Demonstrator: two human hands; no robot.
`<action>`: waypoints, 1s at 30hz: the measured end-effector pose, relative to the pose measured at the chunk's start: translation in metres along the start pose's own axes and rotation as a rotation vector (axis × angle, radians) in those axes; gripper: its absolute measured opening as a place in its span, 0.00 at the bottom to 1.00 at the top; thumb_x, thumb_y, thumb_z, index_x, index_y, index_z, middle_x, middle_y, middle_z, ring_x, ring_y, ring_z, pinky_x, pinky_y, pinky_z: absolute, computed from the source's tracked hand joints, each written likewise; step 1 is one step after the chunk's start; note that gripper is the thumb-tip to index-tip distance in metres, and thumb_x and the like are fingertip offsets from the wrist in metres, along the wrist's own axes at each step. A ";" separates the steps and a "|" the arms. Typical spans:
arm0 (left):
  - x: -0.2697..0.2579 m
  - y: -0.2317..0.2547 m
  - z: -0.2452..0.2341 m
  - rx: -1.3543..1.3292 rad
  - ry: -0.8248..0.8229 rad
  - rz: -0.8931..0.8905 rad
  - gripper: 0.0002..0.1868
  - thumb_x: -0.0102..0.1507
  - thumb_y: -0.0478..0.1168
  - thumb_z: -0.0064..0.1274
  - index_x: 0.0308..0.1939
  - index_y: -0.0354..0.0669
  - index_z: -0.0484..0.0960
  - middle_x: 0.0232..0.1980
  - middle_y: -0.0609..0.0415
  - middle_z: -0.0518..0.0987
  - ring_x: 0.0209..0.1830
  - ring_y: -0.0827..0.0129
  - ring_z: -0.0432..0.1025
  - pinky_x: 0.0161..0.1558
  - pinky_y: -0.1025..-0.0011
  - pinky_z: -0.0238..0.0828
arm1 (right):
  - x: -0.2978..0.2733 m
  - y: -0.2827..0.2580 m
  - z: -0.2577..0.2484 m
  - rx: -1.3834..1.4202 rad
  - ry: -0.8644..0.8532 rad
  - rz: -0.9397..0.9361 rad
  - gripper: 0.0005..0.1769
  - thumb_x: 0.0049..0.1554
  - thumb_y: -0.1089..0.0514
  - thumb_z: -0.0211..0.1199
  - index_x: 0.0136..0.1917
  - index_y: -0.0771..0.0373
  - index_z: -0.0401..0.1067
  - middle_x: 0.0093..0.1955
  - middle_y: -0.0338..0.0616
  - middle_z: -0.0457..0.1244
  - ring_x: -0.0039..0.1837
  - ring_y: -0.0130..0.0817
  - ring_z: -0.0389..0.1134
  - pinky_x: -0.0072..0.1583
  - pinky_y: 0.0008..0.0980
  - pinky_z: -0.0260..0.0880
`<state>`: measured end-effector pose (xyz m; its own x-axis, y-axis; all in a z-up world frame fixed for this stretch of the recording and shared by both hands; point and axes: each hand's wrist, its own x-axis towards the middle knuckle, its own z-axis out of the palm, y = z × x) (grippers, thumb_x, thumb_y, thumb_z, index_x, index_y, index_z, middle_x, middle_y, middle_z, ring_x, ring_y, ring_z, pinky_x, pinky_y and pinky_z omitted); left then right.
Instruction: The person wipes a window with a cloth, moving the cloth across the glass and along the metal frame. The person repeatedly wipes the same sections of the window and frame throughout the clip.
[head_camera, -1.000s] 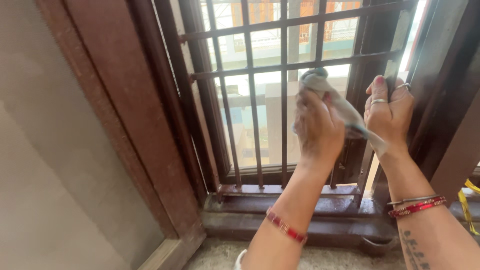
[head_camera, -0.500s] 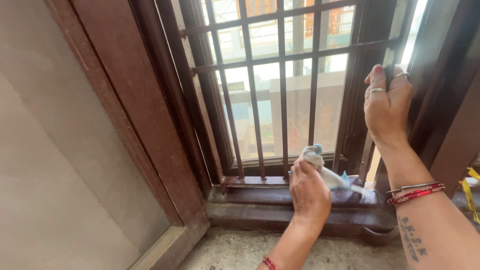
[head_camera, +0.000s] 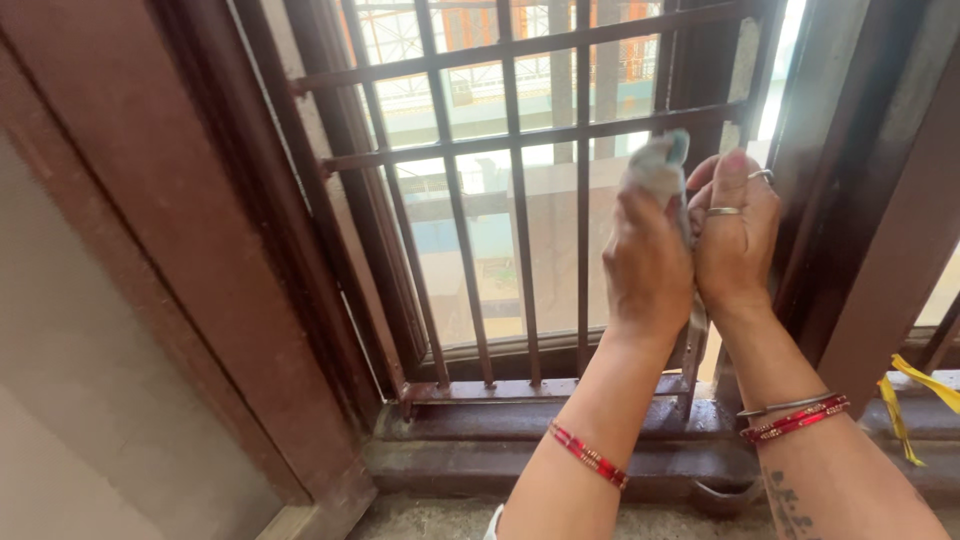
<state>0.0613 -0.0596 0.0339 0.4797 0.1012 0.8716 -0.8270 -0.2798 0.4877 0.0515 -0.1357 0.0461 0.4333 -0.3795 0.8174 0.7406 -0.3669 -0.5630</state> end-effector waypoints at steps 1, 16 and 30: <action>-0.009 -0.011 0.003 0.054 -0.024 0.009 0.19 0.73 0.40 0.45 0.62 0.31 0.60 0.54 0.29 0.77 0.46 0.34 0.76 0.40 0.47 0.75 | 0.000 -0.002 0.001 0.018 -0.002 0.017 0.31 0.73 0.33 0.43 0.47 0.63 0.67 0.31 0.33 0.55 0.35 0.20 0.54 0.38 0.22 0.53; -0.111 -0.006 -0.123 0.203 -0.331 -0.122 0.16 0.66 0.29 0.45 0.58 0.31 0.67 0.49 0.32 0.77 0.47 0.39 0.74 0.48 0.46 0.71 | -0.008 -0.004 0.006 0.154 -0.026 -0.005 0.27 0.81 0.45 0.42 0.47 0.66 0.62 0.32 0.37 0.55 0.33 0.21 0.55 0.34 0.21 0.51; 0.055 -0.097 -0.228 0.346 0.319 0.072 0.31 0.72 0.29 0.37 0.79 0.32 0.46 0.71 0.34 0.66 0.64 0.45 0.73 0.62 0.57 0.72 | 0.105 0.207 -0.089 1.055 -1.090 0.713 0.23 0.73 0.50 0.48 0.77 0.60 0.58 0.53 0.73 0.66 0.59 0.72 0.67 0.53 0.73 0.73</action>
<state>0.1007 0.1909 0.0459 0.2658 0.3432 0.9009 -0.6828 -0.5927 0.4272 0.2043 -0.3271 0.0049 0.6064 0.6851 0.4037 0.0538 0.4712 -0.8804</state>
